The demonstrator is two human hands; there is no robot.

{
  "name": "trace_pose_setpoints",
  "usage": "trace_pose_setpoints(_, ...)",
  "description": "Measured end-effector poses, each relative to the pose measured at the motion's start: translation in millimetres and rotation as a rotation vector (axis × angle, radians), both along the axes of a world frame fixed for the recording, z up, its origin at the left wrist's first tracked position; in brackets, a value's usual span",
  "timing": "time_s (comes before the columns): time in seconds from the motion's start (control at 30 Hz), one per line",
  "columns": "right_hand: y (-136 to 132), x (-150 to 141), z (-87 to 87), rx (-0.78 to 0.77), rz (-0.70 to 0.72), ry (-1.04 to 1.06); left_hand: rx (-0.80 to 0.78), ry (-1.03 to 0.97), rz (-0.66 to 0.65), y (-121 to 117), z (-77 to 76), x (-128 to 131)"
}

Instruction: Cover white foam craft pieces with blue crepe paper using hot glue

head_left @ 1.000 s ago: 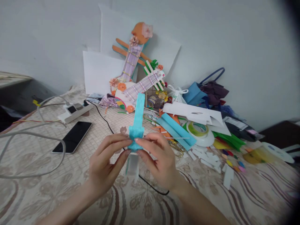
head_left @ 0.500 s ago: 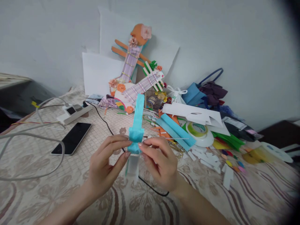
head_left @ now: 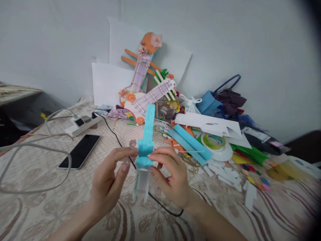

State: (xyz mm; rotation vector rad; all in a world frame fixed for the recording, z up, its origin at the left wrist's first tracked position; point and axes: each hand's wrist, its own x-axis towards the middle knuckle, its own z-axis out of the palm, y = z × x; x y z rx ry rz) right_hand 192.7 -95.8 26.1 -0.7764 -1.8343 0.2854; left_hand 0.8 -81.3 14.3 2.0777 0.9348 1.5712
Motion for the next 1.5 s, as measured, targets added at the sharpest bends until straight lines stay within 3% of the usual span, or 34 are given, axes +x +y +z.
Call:
trace_pose_setpoints(0.13,-1,2,-2.5,-0.012,0.011,-0.030,-0.031,-0.105,0.053,1,2.3,-1)
trace_pose_setpoints(0.3,-3,5,-1.2,-0.034,0.031,-0.043,-0.030,-0.128,0.002,-1,5.6,-4)
trace_pose_setpoints(0.57,-4,3,6.8,-0.146,0.082,0.046,-0.045,0.045,-0.080,2,11.4,-2)
trace_pose_setpoints(0.87,-6,9,-1.1,0.059,0.024,-0.086,-0.114,0.017,-0.133,5,9.4,1)
trace_pose_setpoints(1.07,-6,9,1.5,-0.017,0.021,0.087,-0.189,-0.056,-0.137,3,7.8,-4)
trace_pose_setpoints(1.23,-6,11,2.8,-0.015,-0.008,0.063,-0.252,-0.071,-0.099,2,5.0,-4)
trace_pose_setpoints(1.5,-6,7,-4.9,-0.107,0.005,0.087,-0.227,-0.099,-0.090,2,2.1,-5)
